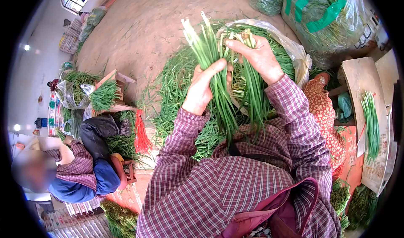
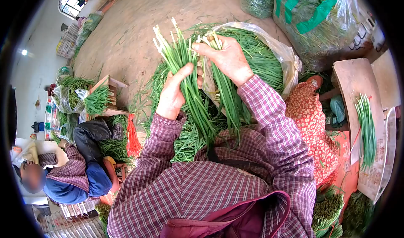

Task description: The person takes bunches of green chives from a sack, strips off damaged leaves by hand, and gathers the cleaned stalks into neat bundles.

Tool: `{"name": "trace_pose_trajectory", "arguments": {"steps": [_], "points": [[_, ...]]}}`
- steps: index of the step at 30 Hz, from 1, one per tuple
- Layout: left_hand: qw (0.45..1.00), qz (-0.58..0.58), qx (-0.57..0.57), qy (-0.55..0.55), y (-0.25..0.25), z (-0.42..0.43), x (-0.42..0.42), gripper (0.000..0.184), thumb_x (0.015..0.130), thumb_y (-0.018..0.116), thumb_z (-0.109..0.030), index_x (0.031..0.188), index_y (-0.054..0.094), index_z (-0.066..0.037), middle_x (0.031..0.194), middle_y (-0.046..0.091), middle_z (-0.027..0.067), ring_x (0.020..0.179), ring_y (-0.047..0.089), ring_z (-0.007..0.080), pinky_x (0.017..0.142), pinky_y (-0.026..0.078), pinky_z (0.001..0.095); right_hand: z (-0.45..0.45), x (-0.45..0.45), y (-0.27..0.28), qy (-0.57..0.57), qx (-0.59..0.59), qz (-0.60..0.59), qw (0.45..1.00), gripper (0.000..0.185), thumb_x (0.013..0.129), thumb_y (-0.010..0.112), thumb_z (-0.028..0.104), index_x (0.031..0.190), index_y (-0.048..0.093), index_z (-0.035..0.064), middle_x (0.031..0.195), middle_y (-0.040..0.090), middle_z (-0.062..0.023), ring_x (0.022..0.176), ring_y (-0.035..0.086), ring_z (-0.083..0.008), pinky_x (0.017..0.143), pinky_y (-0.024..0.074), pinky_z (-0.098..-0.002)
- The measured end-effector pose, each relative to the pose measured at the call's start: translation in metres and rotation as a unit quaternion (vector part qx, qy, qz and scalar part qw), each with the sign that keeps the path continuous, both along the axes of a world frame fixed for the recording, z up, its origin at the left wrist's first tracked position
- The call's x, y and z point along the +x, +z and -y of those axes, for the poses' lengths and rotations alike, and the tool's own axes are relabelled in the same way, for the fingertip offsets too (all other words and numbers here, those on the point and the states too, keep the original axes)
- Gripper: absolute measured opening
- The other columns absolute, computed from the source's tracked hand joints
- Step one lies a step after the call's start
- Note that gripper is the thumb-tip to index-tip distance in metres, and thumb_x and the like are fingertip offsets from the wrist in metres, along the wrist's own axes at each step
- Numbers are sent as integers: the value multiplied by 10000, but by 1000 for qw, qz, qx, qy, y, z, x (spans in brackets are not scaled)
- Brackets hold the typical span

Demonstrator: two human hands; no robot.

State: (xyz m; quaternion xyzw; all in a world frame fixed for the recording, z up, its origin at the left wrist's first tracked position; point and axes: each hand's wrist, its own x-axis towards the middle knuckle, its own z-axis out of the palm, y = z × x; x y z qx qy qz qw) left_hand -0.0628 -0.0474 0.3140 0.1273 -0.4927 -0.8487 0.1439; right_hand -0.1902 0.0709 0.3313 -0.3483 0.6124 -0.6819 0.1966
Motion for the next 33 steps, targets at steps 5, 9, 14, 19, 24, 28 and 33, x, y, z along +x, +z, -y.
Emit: {"name": "trace_pose_trajectory", "arguments": {"steps": [5,9,14,19,24,28,33], "points": [[999,24,43,8,-5,5,1,231,823,673,-156,1014,603,-47,862,669,119,671,658,186,552,544,303,-6,1,0,34,-9,75,997,192,848,658,208,942,693,44,821,664,19,684,541,-50,631,444,-227],[998,29,42,27,-6,5,0,223,814,678,-130,1014,624,-49,871,672,111,673,661,192,567,547,305,-7,2,1,38,-6,77,996,207,849,658,218,962,690,47,853,666,21,701,547,-49,639,446,-224],[997,12,-6,80,-13,9,-5,235,790,698,-110,1007,638,-42,865,674,102,705,661,200,629,545,313,-4,-3,-12,-1,-61,85,995,219,861,647,223,993,653,48,850,657,23,717,552,-47,649,449,-218],[998,8,-22,58,-13,18,-1,257,774,711,-103,1002,631,-16,846,672,97,741,662,206,660,542,326,-13,-6,-1,-16,-51,172,984,190,858,654,228,950,634,63,832,646,1,699,567,-63,627,465,-230],[998,43,31,37,-9,25,-1,302,787,699,-134,1036,598,3,886,661,124,778,662,231,684,557,343,-20,-13,0,-30,-40,194,980,219,879,630,269,974,604,73,750,592,14,596,549,-80,545,468,-229],[997,47,56,8,-4,23,-2,322,813,671,-150,1089,573,-16,950,651,146,804,663,258,698,562,364,-20,-14,-4,-19,-31,180,983,223,889,619,272,980,608,69,710,547,38,585,514,-58,520,423,-207],[999,33,38,-6,-1,19,-5,335,825,646,-120,1135,566,-23,984,647,143,841,660,264,723,559,380,-14,-12,-5,17,-2,157,987,235,875,639,276,970,635,61,702,546,45,575,497,-55,512,402,-202]]}}
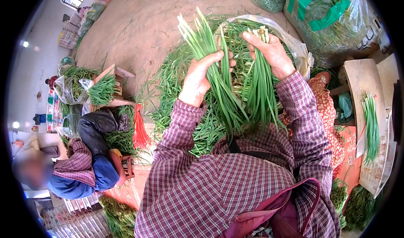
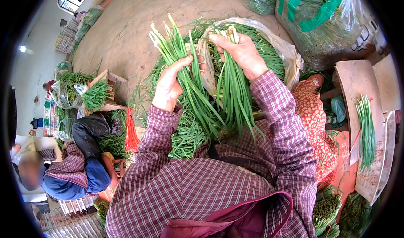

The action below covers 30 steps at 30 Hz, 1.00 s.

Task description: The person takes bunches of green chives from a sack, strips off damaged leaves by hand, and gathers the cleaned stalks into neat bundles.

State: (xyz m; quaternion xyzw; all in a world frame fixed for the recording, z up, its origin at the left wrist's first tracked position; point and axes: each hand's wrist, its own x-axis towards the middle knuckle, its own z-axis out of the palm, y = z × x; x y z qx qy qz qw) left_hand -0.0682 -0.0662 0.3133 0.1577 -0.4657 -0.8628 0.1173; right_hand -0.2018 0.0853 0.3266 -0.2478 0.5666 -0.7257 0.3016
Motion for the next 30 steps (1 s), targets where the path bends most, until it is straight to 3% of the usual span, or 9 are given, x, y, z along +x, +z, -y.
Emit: {"name": "trace_pose_trajectory", "arguments": {"steps": [4,8,9,13,18,21,26,30], "points": [[997,5,-71,29,2,-9,-3,313,819,643,-73,1120,577,-21,995,645,126,848,652,274,743,554,399,9,4,6,26,11,-71,997,239,833,692,251,950,673,44,763,618,31,633,527,-51,556,430,-219],[997,-14,47,-65,4,-3,-2,330,812,658,-87,1122,575,-13,1007,640,114,868,645,254,753,552,392,11,1,6,80,16,-69,994,207,828,694,223,944,679,52,793,633,28,654,538,-51,580,436,-220],[999,-18,34,-38,3,-6,-4,346,813,674,-150,1108,566,-4,969,642,138,778,666,245,644,581,356,10,1,6,57,19,-59,996,191,828,694,220,931,679,59,783,632,27,651,539,-51,582,437,-222],[999,20,-16,-32,2,-4,2,341,814,676,-148,1100,570,5,867,659,140,716,658,212,580,557,317,6,2,7,27,12,-13,999,177,827,696,231,895,674,69,729,605,28,605,536,-51,540,432,-215],[1000,-4,-15,-14,-8,0,0,311,822,666,-153,1082,588,-2,884,663,142,620,610,166,534,506,275,0,1,7,37,-30,55,997,246,885,625,262,994,630,40,691,540,42,561,491,-57,506,395,-208],[997,-9,-58,-49,-7,-7,-1,313,836,653,-150,1099,591,8,963,660,157,572,571,128,482,464,231,-1,-4,2,32,-42,28,998,252,898,606,268,999,616,37,685,524,48,572,487,-55,513,393,-210],[995,-13,-80,-65,-13,-27,-3,273,816,680,-132,1052,631,-2,870,653,56,541,540,122,428,394,242,2,-1,3,9,-44,50,998,256,893,611,271,1004,608,40,679,508,56,575,482,-60,521,387,-211],[995,2,-84,-59,-23,-22,-4,262,814,672,-97,1049,626,9,850,657,68,531,549,123,430,412,243,0,-7,0,-4,-51,50,997,245,853,660,297,965,630,82,692,577,21,593,555,-72,534,467,-211]]}}
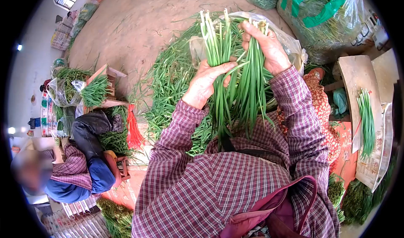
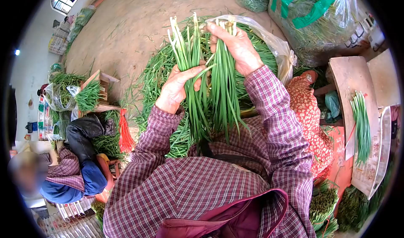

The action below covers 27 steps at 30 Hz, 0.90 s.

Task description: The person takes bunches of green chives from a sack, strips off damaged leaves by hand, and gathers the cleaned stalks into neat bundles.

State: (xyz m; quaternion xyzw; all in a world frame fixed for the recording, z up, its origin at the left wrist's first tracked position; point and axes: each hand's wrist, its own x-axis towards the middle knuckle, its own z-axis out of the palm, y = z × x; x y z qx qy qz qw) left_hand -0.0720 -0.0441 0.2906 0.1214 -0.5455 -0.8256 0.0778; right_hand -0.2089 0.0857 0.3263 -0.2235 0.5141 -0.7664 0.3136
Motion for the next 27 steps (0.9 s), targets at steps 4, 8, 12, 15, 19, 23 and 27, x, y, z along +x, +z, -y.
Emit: {"name": "trace_pose_trajectory", "arguments": {"steps": [4,8,12,15,19,23,27], "points": [[992,-25,120,5,-2,16,8,268,826,652,-88,1065,604,24,855,667,137,497,562,126,436,463,234,-18,-27,-3,-39,-46,44,997,249,828,678,328,888,618,94,691,595,12,609,593,-74,564,515,-242],[991,-25,129,22,1,23,9,278,832,646,-95,1082,598,18,857,666,140,503,563,123,445,467,233,-20,-12,-9,-71,126,-106,984,256,807,702,340,800,612,101,686,587,16,550,551,-60,520,495,-215],[996,-18,83,38,5,20,5,261,835,645,-101,1067,613,13,858,668,121,512,563,115,448,466,227,-6,19,-10,43,84,-164,982,274,801,718,284,925,682,42,779,636,3,577,536,-48,492,460,-212],[997,-25,63,46,3,21,6,222,835,642,-92,1030,636,15,865,671,97,520,563,103,443,458,214,2,21,-13,46,84,-181,979,263,814,699,245,928,681,9,739,636,5,559,527,-47,488,443,-210],[998,-16,45,48,5,23,10,239,827,652,-100,1040,640,5,847,672,93,501,541,92,433,426,210,2,23,-6,2,132,-260,957,210,817,664,212,843,672,5,644,606,-2,516,519,-60,481,437,-224],[998,-10,39,55,7,31,20,237,821,666,-133,1018,638,-4,812,662,92,479,503,74,428,388,208,-6,14,-6,-85,165,-316,930,203,818,649,204,797,651,2,580,570,-18,487,516,-70,467,428,-252],[995,-1,55,83,5,37,18,222,820,669,-123,1000,643,3,794,663,69,481,510,69,423,399,201,-4,14,-17,-41,167,-269,948,309,807,696,258,993,638,18,665,580,0,503,507,-61,473,428,-221]]}}
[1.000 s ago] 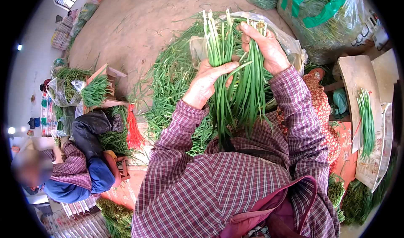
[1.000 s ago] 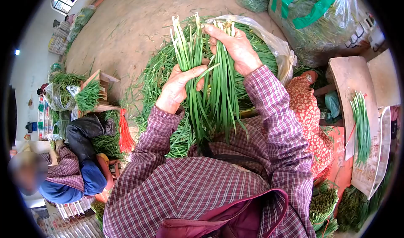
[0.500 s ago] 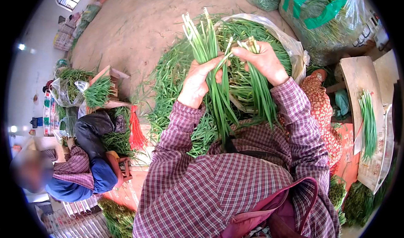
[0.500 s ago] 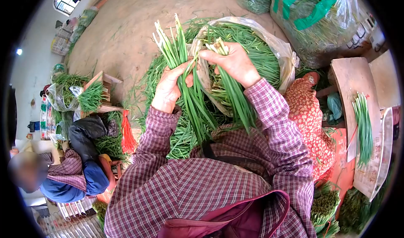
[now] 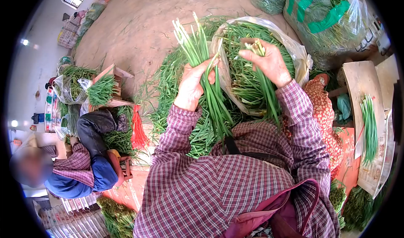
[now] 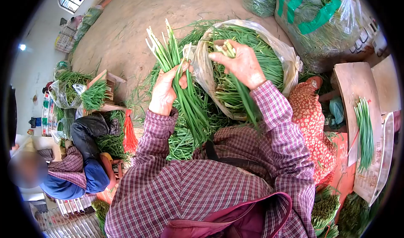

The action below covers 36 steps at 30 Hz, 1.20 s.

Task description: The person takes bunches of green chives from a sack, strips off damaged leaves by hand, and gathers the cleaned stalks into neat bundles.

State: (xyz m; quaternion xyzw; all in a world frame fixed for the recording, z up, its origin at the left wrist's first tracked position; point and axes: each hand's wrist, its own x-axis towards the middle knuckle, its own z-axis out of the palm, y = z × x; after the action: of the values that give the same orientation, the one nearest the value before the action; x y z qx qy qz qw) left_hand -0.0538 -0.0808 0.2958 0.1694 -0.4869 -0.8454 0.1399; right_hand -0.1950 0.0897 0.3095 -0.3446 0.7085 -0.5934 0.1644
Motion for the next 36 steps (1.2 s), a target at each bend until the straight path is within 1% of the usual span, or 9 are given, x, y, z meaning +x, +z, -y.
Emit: {"name": "trace_pose_trajectory", "arguments": {"steps": [2,3,11,16,18,21,23,29,36], "points": [[1000,2,13,16,-3,-6,-5,221,830,657,-101,1024,647,4,802,666,51,503,538,67,422,419,200,3,13,5,72,-65,117,988,486,795,729,284,1164,568,11,758,592,16,519,494,-50,489,429,-205],[1000,-4,-1,10,-2,-9,-7,225,832,656,-104,1030,642,2,808,664,53,514,546,78,427,428,209,7,21,9,81,-96,146,981,402,805,720,252,1108,597,17,730,589,24,531,492,-41,497,429,-207],[998,-52,8,-19,-5,-26,-15,254,844,644,-111,1085,623,-32,860,662,69,589,602,132,460,482,241,19,33,0,11,-137,95,986,235,816,710,226,890,645,12,668,589,31,583,517,-42,520,422,-208],[1000,-3,-5,-8,1,-24,-11,292,818,682,-151,1071,631,-13,919,673,91,726,659,189,630,553,306,6,3,0,-27,-218,101,970,255,857,664,260,1000,627,53,872,628,6,742,555,-50,676,465,-208],[1000,8,-19,-4,6,-23,-8,320,818,685,-180,1079,630,-2,926,674,107,754,653,184,691,546,310,-1,-6,10,-27,-194,106,975,243,883,629,262,992,631,45,840,633,9,726,557,-51,673,461,-217],[997,1,-70,-39,2,-19,-8,328,823,682,-195,1082,630,-1,908,673,98,738,648,175,675,541,307,-1,-5,27,2,-167,104,981,202,890,618,233,953,639,42,781,628,18,711,555,-44,653,452,-214],[998,10,-52,-45,1,-21,-9,307,828,675,-177,1076,630,0,901,674,92,724,642,161,632,533,288,9,-5,25,20,-161,-20,986,185,873,636,216,928,638,39,762,627,22,680,538,-35,623,444,-212],[997,-33,-65,-8,5,-39,-14,248,825,662,-97,1056,638,-8,821,669,72,602,604,144,535,496,253,27,12,33,-5,-112,-56,992,252,794,705,233,844,648,-7,636,603,-47,579,538,-69,546,449,-258],[995,-50,-77,-42,-1,-39,-8,232,848,643,-93,1056,629,8,953,664,86,754,630,136,520,490,238,35,7,19,-43,-46,-113,992,213,782,680,214,807,648,5,634,622,-86,567,591,-150,541,460,-302]]}}
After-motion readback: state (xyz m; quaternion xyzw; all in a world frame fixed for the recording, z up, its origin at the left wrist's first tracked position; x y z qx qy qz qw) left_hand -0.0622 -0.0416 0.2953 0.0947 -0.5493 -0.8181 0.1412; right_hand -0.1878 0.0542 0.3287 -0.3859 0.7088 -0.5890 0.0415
